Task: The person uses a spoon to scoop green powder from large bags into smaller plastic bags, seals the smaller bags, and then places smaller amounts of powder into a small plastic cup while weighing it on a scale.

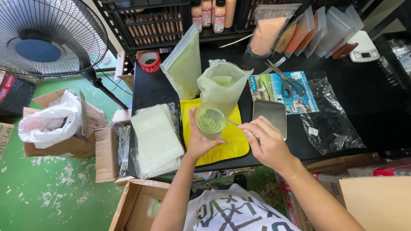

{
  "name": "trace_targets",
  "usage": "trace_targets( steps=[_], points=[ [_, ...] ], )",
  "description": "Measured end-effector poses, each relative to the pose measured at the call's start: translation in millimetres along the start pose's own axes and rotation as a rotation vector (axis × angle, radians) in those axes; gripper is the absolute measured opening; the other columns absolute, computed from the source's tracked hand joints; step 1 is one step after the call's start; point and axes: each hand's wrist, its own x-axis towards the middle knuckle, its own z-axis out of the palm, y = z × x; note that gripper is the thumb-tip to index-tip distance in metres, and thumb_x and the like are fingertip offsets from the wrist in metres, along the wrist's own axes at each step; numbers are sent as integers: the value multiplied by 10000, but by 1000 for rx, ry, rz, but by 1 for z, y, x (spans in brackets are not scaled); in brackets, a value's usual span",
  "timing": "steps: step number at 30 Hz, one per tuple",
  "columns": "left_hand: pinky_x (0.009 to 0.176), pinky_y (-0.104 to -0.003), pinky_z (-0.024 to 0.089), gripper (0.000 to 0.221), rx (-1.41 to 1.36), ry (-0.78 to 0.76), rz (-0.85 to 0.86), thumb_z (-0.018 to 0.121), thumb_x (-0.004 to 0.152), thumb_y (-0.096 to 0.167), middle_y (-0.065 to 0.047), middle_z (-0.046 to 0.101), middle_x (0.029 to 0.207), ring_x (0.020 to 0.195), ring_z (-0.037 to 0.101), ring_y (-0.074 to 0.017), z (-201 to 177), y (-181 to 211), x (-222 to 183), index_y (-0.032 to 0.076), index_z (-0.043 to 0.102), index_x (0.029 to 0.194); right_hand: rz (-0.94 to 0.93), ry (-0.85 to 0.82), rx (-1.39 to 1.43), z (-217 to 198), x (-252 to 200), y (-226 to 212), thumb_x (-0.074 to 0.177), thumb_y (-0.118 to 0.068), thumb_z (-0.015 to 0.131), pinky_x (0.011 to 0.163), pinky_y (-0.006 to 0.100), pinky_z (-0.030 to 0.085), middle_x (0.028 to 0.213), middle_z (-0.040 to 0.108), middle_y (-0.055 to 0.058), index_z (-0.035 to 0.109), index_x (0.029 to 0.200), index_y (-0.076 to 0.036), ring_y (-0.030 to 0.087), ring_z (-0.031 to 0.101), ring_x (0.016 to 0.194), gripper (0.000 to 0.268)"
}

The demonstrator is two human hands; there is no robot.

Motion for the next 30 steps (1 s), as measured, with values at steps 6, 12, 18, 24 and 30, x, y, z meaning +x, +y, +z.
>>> trace_targets(
  steps=[6, 12, 18, 24, 30],
  points=[
    [1169, -603, 325, 1348, 84, 38, -228, 892, 720, 114, -317, 255, 1566, 1431, 338, -506, 7, -2, 3, 81, -125, 1605, 47, -9, 69, 0, -11, -8, 1023, -165, 568, 684, 307, 590, 842, 661, 70, 743, 1037, -97, 214, 670, 808, 188],
    [1139, -636, 358, 1452, 28, 48, -161, 947, 637, 158, -350, 249, 1553, 1380, 379, -553, 10, -6, -5, 55, -142, 1592, 37, -71, 51, 11, -21, -3, 1021, -189, 582, 675, 280, 595, 835, 647, 50, 737, 1039, -111, 187, 663, 815, 175],
    [1191, -632, 280, 1566, 29, -26, -225, 1012, 554, 204, -337, 190, 1589, 1450, 277, -525, 3, -8, -6, 41, -156, 1584, 8, -55, 10, 13, -24, 4, 1018, -170, 589, 696, 282, 596, 849, 652, 54, 731, 1045, -107, 195, 667, 844, 157],
    [1129, -596, 385, 1296, 15, 67, -322, 798, 666, 10, -284, 330, 1519, 1409, 390, -477, 5, -1, -4, 120, -69, 1623, -9, 7, 17, 11, -18, -2, 1036, -161, 539, 678, 290, 582, 821, 637, 42, 737, 1067, -88, 192, 643, 810, 213],
    [1129, -603, 390, 1198, -13, 45, -312, 797, 662, 19, -264, 352, 1516, 1403, 405, -467, 6, 0, 1, 142, 97, 1627, -38, 36, 33, 12, -17, -3, 1031, -158, 542, 668, 280, 577, 803, 629, 39, 737, 1045, -91, 180, 635, 782, 206]
  ],
)
